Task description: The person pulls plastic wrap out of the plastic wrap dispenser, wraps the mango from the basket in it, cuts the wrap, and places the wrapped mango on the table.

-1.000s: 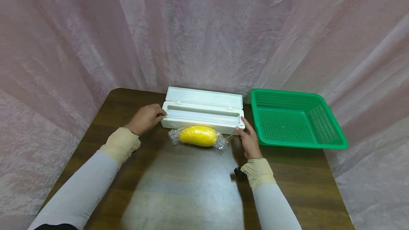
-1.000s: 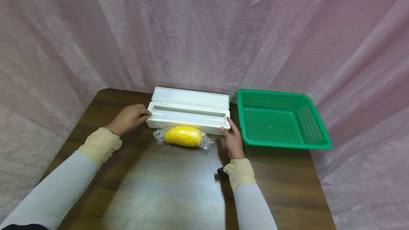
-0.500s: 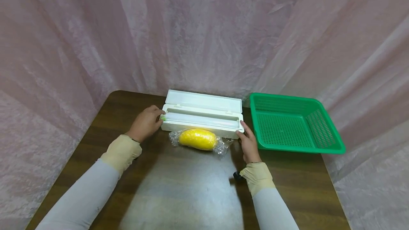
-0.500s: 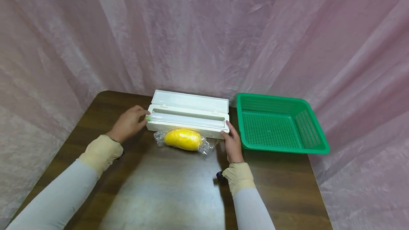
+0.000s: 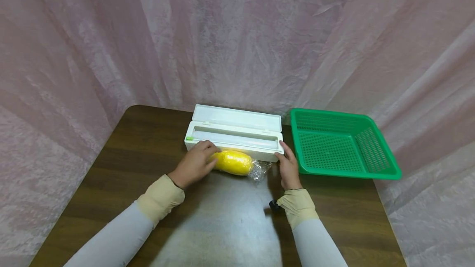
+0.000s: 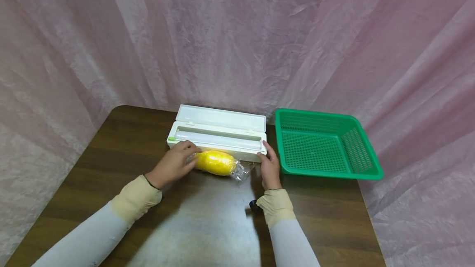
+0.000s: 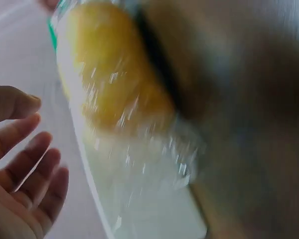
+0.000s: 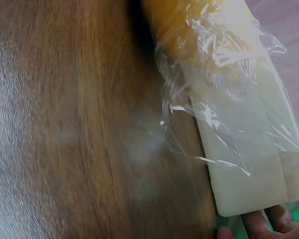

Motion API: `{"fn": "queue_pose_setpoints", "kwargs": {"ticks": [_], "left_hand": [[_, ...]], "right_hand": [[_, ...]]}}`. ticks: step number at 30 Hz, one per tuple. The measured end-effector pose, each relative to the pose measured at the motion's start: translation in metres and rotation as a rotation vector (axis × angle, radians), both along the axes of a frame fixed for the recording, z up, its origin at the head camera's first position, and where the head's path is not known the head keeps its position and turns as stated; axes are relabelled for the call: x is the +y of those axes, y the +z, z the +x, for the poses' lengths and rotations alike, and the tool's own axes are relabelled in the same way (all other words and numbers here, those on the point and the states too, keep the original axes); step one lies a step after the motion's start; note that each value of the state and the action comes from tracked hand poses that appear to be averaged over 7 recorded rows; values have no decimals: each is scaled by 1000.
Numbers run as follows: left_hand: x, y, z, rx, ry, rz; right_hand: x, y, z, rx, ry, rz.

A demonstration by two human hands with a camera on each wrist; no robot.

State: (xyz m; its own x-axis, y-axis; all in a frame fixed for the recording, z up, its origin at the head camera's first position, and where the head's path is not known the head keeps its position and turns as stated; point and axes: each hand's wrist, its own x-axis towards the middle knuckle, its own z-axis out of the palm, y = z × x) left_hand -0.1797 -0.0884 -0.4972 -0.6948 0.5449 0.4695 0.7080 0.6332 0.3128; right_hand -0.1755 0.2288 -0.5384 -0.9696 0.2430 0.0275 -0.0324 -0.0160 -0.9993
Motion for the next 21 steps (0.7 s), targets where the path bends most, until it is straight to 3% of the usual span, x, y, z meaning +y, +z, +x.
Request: {"fn": "queue_pose_setpoints", "kwargs": {"ticks": [7, 16, 21], "left_hand": [[29, -19, 11, -14, 27, -47], [40, -29, 11, -2, 43, -46], [43, -31, 12, 1, 37, -80]], "right_hand": [[-7, 0, 1, 12, -42, 4], [-10, 2, 4, 18, -22, -55], [-7, 5, 8, -16, -13, -7]]}}
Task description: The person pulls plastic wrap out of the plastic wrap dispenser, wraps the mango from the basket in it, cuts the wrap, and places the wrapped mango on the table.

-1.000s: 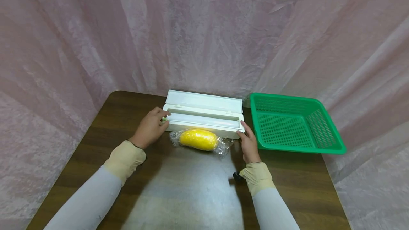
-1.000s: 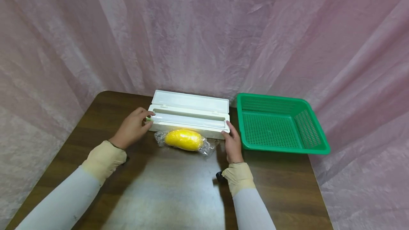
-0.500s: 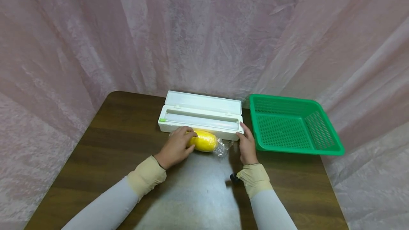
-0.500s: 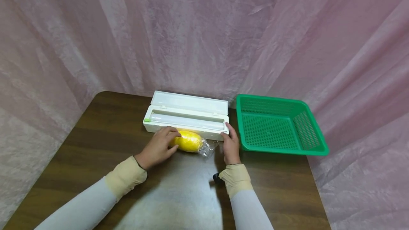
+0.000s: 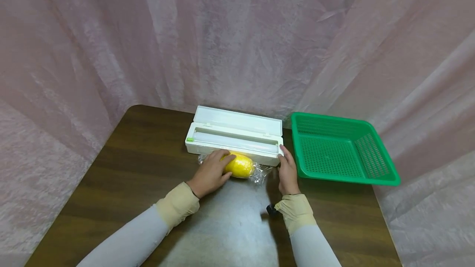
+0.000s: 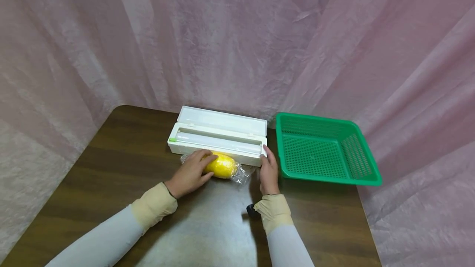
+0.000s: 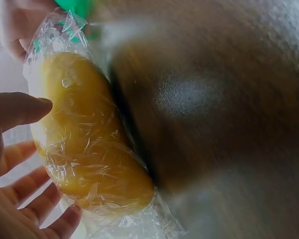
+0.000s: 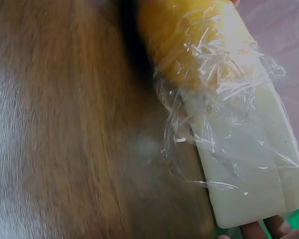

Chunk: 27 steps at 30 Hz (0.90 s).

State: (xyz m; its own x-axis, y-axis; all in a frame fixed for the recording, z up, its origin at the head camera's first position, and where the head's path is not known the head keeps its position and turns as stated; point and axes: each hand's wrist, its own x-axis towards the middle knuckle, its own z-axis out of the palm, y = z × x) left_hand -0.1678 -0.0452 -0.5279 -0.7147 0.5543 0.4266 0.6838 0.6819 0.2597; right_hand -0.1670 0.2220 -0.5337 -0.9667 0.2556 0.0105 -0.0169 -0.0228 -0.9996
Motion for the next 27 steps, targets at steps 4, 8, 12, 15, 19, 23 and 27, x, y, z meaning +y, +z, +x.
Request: {"fn": "queue_pose_setpoints", "kwargs": {"ticks": [4, 8, 12, 15, 19, 23, 27], "left_hand": [[0, 0, 0, 3, 18, -37], [0, 0, 0, -6, 21, -69], [-1, 1, -2, -5, 12, -91], [-1, 1, -4, 2, 9, -103], [-1, 1, -6, 5, 6, -113], [-1, 1, -7, -5, -4, -129], [0, 1, -7, -23, -17, -132]], "right_hand": [[-4, 2, 6, 24, -60, 168], [-15, 4, 19, 107, -181, 474], [-29, 8, 33, 265, -185, 659], [-40, 9, 41, 377, -112, 734], [-50, 12, 44, 475, 38, 842], [-55, 13, 43, 473, 156, 961], [-57, 12, 41, 443, 214, 1046]]}}
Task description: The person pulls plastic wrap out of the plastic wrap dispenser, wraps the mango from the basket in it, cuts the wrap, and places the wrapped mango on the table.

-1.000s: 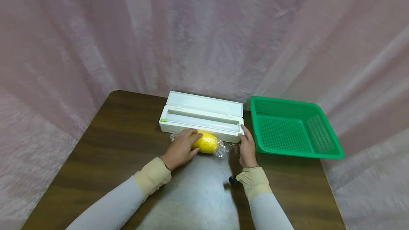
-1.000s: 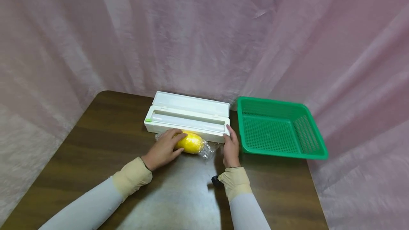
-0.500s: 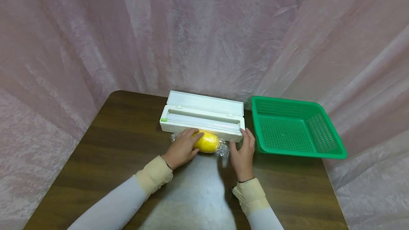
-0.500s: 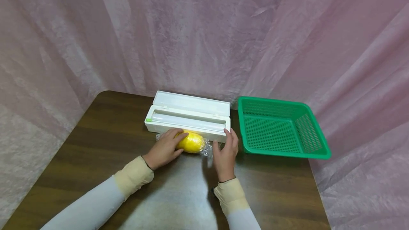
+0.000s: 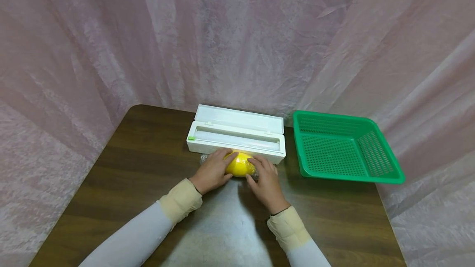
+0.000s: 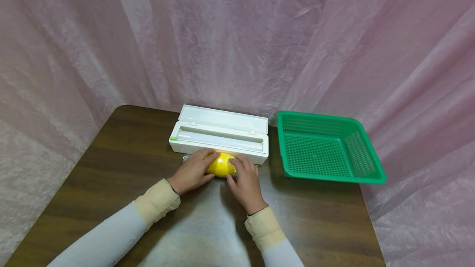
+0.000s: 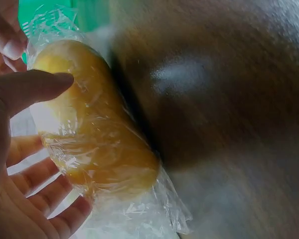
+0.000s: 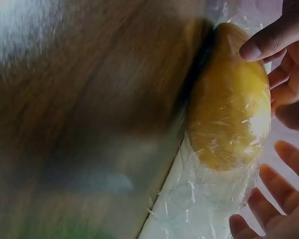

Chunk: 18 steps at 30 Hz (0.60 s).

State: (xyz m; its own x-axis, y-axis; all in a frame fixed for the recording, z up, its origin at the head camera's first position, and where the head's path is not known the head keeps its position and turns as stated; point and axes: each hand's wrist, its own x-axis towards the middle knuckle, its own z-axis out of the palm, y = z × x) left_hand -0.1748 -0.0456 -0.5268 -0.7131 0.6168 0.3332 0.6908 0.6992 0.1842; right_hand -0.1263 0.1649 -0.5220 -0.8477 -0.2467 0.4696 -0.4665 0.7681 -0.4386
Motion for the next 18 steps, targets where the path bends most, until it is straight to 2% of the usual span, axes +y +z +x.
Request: {"fn": "queue_pose_setpoints", "kwargs": {"ticks": [6, 10, 18], "left_hand": [[-1, -2, -1, -26, -12, 34], [-1, -4, 0, -39, 2, 38], [-1, -5, 2, 36, 68, -16]], "right_hand": [[-2, -5, -2, -32, 9, 57], [-3, -8, -3, -35, 3, 73], [-3, -10, -7, -18, 0, 117]]}}
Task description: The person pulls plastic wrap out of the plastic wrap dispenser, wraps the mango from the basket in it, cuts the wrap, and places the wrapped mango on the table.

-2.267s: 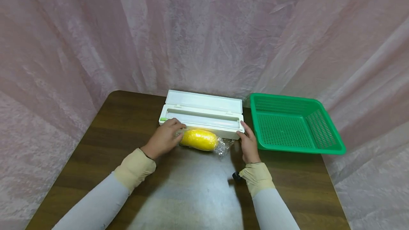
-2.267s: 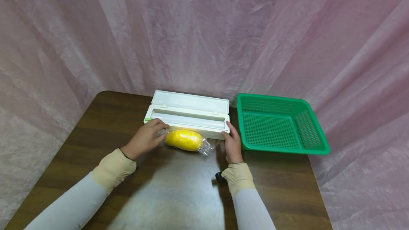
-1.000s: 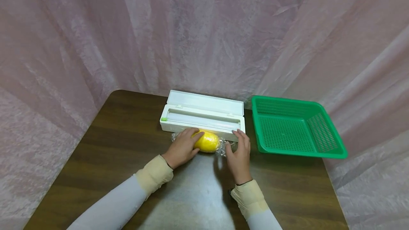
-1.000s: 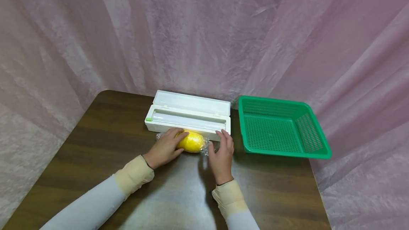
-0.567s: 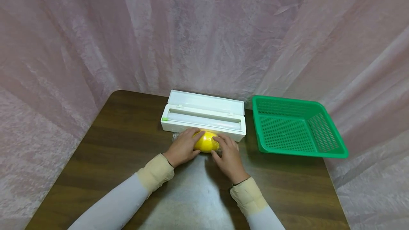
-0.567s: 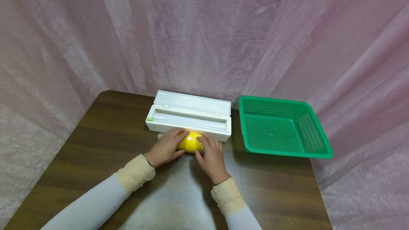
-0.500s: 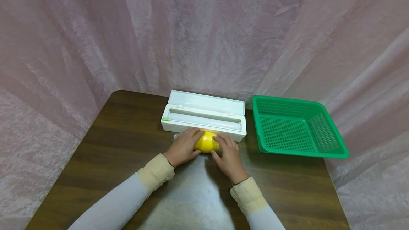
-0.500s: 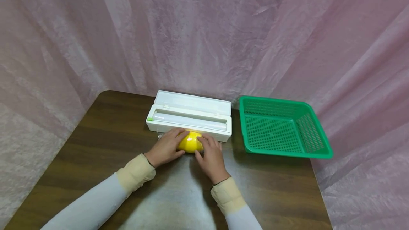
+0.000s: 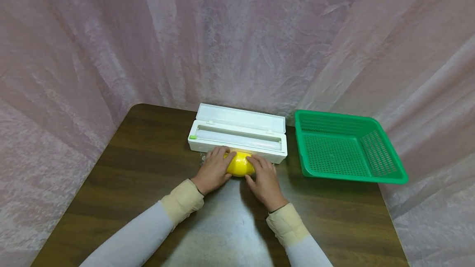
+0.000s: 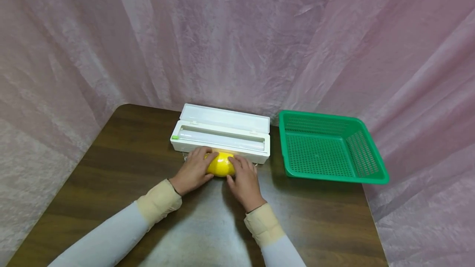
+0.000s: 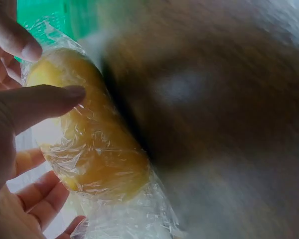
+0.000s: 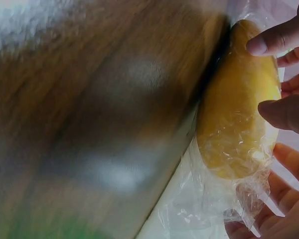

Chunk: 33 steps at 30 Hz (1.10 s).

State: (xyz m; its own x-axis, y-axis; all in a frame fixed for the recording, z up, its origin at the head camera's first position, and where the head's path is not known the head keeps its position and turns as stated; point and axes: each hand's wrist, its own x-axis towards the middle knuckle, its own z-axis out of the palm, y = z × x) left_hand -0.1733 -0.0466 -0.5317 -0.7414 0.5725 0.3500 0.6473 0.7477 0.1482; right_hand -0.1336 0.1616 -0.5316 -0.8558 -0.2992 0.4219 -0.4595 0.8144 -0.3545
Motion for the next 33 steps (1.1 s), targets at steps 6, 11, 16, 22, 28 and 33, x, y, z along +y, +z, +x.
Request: {"fn": "queue_pose_setpoints", "kwargs": {"ticks": [6, 11, 16, 22, 28, 33], "left_hand": [[0, 0, -5, 12, -4, -51], [-1, 5, -6, 6, -16, -67], [0, 5, -6, -23, -14, -41], [4, -1, -7, -23, 13, -78], [7, -6, -8, -30, 24, -42], [10, -9, -9, -12, 40, -15]], "right_hand": [[0, -1, -7, 64, 4, 50], [0, 1, -9, 45, -10, 61], [0, 1, -9, 17, -31, 69], [0, -1, -12, 2, -44, 86], [1, 0, -13, -45, -50, 88], [1, 1, -14, -79, -60, 94]]}}
